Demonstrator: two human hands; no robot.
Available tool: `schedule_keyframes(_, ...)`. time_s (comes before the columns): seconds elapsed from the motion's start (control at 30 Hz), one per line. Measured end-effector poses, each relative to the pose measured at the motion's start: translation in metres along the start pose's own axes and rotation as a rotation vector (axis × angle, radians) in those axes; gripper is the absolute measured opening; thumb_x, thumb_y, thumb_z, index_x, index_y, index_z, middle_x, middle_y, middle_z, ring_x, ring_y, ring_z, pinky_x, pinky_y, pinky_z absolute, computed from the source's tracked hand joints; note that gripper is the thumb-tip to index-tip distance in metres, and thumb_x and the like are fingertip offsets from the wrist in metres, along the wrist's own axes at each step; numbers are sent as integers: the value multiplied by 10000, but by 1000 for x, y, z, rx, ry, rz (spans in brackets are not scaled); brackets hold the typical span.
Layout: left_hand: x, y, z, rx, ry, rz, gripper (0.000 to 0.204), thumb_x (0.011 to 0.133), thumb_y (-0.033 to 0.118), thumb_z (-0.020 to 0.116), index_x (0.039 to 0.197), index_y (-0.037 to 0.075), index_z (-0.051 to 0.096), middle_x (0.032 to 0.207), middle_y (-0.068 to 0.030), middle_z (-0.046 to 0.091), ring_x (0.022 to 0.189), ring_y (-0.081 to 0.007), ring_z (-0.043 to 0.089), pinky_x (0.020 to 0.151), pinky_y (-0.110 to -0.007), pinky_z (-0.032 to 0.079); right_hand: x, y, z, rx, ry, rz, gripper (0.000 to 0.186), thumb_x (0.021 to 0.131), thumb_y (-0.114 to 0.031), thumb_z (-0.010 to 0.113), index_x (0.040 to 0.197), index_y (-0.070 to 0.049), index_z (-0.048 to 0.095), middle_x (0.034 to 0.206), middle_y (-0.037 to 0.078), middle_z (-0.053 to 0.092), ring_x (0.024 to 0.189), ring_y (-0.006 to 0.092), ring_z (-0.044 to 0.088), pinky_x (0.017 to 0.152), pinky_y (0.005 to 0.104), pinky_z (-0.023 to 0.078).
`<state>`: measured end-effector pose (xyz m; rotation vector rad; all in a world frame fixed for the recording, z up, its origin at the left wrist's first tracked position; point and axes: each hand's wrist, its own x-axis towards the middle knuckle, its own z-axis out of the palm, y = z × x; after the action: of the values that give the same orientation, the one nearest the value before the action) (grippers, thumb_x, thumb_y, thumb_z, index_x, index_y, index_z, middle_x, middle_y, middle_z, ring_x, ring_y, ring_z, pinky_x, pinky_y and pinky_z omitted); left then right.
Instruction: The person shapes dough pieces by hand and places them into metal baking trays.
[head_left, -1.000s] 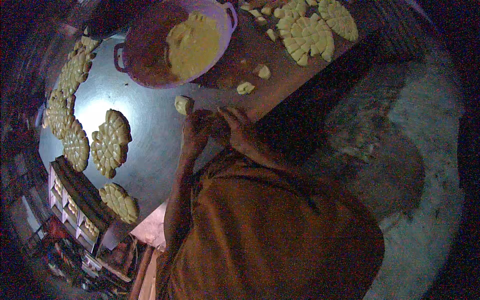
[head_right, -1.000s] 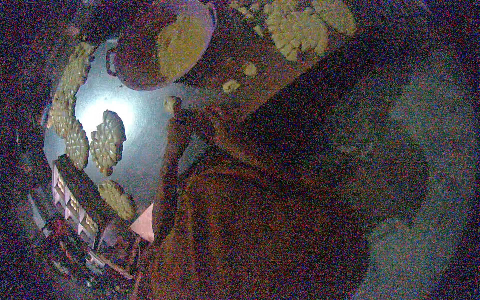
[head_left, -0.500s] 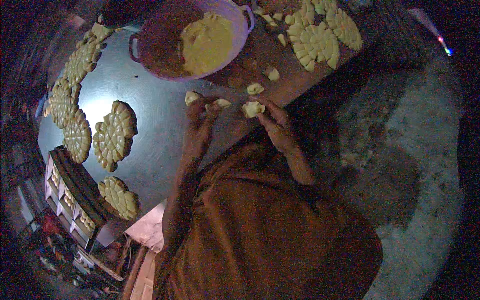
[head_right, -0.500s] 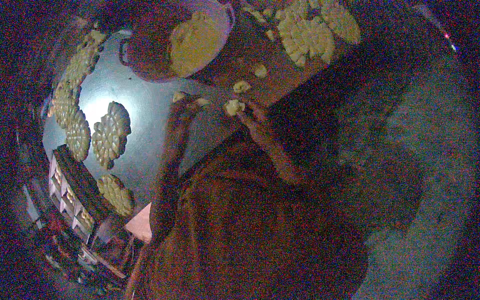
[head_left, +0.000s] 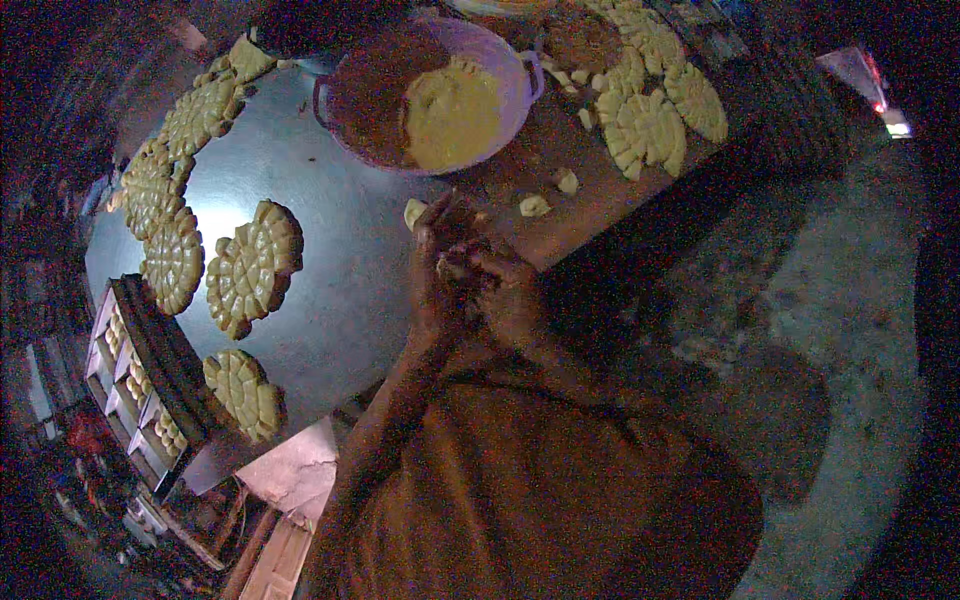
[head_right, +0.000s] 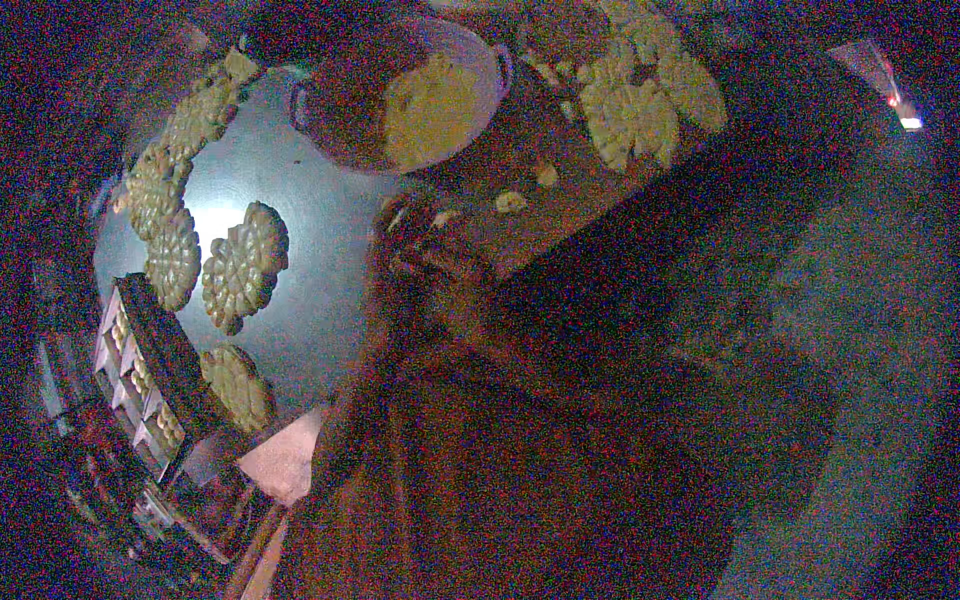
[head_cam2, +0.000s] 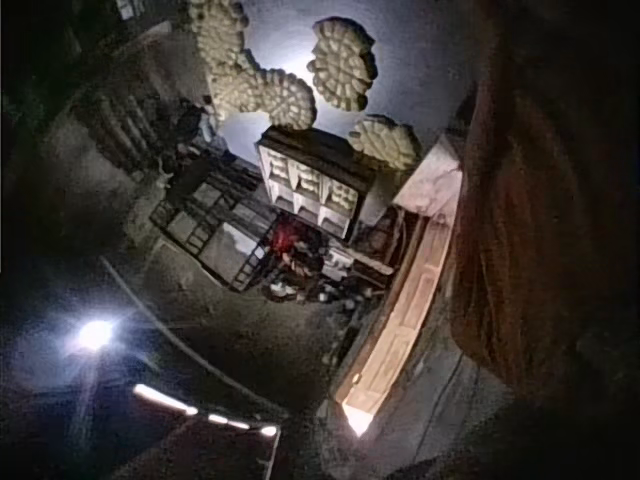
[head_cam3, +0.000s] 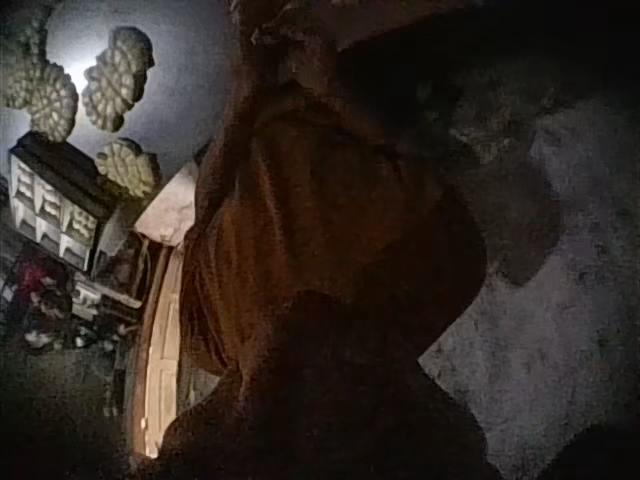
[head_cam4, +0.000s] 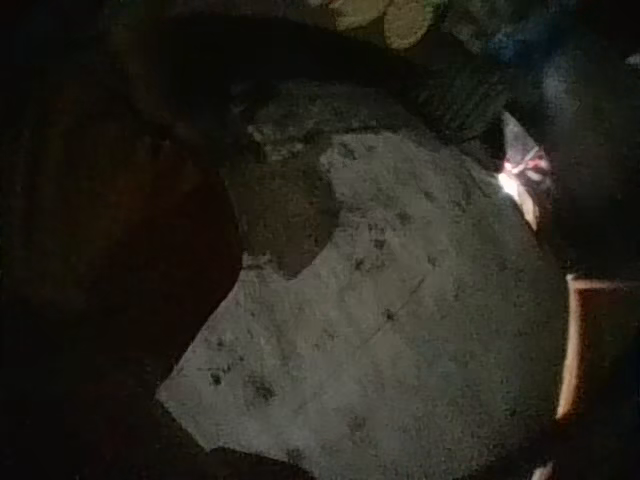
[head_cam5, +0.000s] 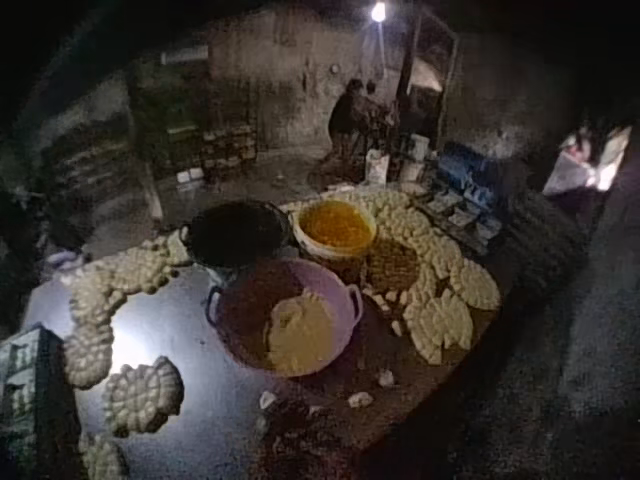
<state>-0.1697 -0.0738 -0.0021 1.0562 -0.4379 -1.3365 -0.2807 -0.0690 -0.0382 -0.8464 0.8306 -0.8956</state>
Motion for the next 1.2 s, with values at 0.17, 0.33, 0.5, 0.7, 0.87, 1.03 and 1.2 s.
schedule_keyframes(0.17,-9,16,-13,-117,117,38,579,1033,425,446,1504,98,363,1529,-161,422,1390,-296,424,1161,-471,310,3,6,17,-387,-19,-181,339,942,31,548,1278,12,587,1181,114,668,1083,216,649,911,337,550)
schedule_keyframes(0.33,-26,33,-35,179,375,185,573,1037,411,449,1501,81,381,1528,-167,438,1409,-300,411,1178,-482,286,30,-2,27,-65,36,57,371,942,-112,626,1296,-6,584,1199,118,666,1044,234,671,856,353,581)
schedule_keyframes(0.5,-28,23,-36,239,336,130,572,1031,393,458,1499,73,380,1518,-167,445,1395,-298,423,1168,-474,299,32,-21,11,-131,-138,191,356,935,-131,636,1270,-13,611,1139,116,681,998,228,676,837,358,576)
schedule_keyframes(0.7,-25,12,-31,231,264,51,572,1025,372,470,1496,62,378,1505,-166,455,1379,-296,437,1157,-465,314,4,-64,-12,-284,-362,239,340,927,-154,649,1239,-21,644,1066,112,700,944,220,684,813,364,570)
schedule_keyframes(0.87,-3,6,-33,205,255,3,572,1019,354,480,1495,54,377,1495,-165,462,1365,-294,448,1148,-457,327,51,-106,-16,-399,-315,107,328,920,-174,660,1214,-28,671,1006,110,716,899,213,689,794,368,565)
schedule_keyframes(1.03,-12,20,-72,242,421,-19,572,1014,336,490,1493,45,376,1485,-165,470,1351,-292,460,1139,-449,339,184,-153,-27,-858,-518,-94,318,914,-193,671,1188,-34,698,946,107,732,854,206,695,775,373,560)
schedule_keyframes(1.2,-17,28,-97,240,504,-51,573,1008,319,499,1491,37,374,1475,-164,477,1337,-289,471,1129,-441,352,278,-108,-58,-1284,-1097,-222,348,827,-188,711,1148,-53,709,825,135,709,715,255,664,703,419,519)
